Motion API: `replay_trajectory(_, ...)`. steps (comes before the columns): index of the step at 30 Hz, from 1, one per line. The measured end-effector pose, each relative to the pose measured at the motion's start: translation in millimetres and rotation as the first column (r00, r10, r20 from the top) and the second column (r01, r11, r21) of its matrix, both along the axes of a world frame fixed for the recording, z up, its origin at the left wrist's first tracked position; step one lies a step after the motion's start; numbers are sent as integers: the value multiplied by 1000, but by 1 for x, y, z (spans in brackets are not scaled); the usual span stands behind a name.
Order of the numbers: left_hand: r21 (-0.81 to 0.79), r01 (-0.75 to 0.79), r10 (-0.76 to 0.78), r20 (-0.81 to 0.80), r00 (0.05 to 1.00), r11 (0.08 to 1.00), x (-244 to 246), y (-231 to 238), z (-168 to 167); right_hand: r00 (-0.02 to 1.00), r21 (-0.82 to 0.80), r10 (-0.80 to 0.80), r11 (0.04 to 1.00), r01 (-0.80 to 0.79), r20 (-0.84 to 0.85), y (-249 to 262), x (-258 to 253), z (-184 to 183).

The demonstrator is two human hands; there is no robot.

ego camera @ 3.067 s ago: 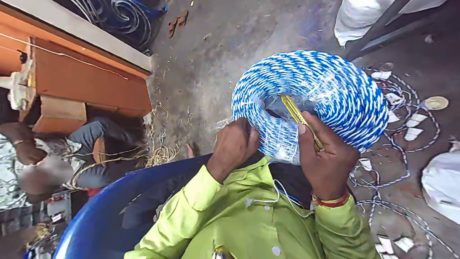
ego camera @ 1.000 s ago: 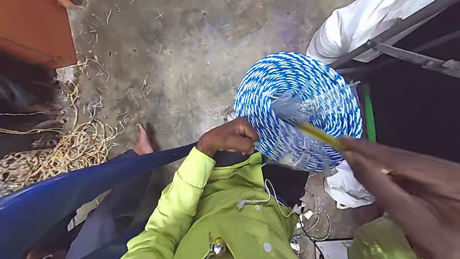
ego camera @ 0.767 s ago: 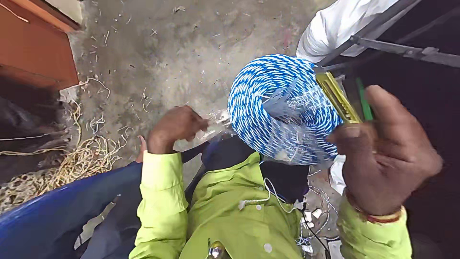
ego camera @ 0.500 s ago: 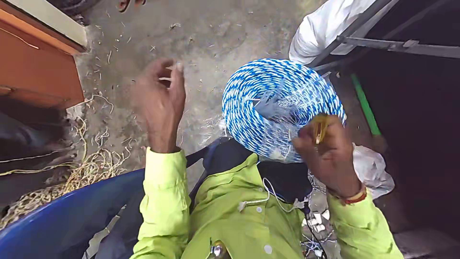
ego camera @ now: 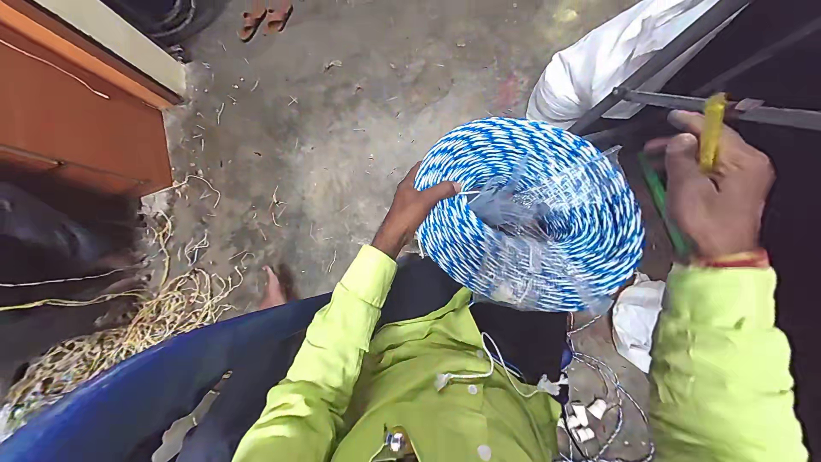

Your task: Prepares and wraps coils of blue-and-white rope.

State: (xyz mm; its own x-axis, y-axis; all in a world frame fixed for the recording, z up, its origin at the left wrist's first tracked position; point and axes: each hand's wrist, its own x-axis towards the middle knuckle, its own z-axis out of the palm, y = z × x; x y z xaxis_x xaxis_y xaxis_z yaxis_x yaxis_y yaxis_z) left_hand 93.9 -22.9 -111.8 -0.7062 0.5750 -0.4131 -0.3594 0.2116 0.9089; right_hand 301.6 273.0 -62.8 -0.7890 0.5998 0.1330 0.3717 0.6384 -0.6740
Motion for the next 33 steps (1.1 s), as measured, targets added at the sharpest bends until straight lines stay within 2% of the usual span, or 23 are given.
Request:
replay_trajectory(2,1,24,-24,14,1000,1000,-7,4,2,1000,-279,-28,960,29,8,35,-10,-32)
replay_trajectory(4,17,70,-70,45,997,997,-19,9,5,995,-553,-64,833,13,-73,26,-20,-47)
replay_trajectory(5,15,95,-96,62,993,995,-28,14,8,992,-634,-84,773,3,-96,12,-21,-45)
replay_trajectory(7,-4,181,-179,97,979,984,-51,25,12,972,-683,-213,725,88,-101,-23,-7,-34)
replay_trajectory(9,-18,340,-335,129,933,940,-77,44,17,908,-644,-418,703,302,-30,-64,9,-27)
replay_trajectory(11,-64,567,-558,116,822,822,-100,76,27,831,-617,-556,650,444,12,-114,28,-27)
replay_trajectory(14,-139,837,-837,72,542,529,-115,132,35,797,-728,-600,574,376,-62,-177,58,-37)
replay_trajectory(16,-121,919,-922,54,383,375,-113,156,29,819,-745,-570,574,339,-67,-189,73,-40)
replay_trajectory(18,-135,936,-946,-19,325,324,-109,164,27,850,-724,-522,614,315,-73,-176,84,-35)
replay_trajectory(21,-286,878,-920,-192,341,385,-111,144,35,851,-535,-464,797,279,-247,-150,85,-19)
replay_trajectory(22,-315,837,-891,-231,390,448,-110,131,36,833,-469,-447,841,268,-326,-147,79,-10)
replay_trajectory(24,-323,720,-789,-231,569,614,-103,99,38,850,-364,-323,916,169,-416,-148,59,7)
replay_trajectory(26,-279,636,-684,-126,718,719,-98,75,33,950,-177,-135,980,87,-281,-158,38,15)
replay_trajectory(28,-250,527,-547,-16,837,812,-92,62,29,997,55,-65,996,67,-36,-172,15,10)
replay_trajectory(29,-260,479,-493,13,870,838,-88,59,29,994,125,-104,987,98,37,-178,10,4)
replay_trajectory(31,-295,402,-427,-21,904,867,-83,62,35,968,155,-246,959,237,41,-176,10,-5)
replay_trajectory(33,-303,359,-393,-58,918,883,-73,62,36,933,61,-360,931,359,15,-160,20,-11)
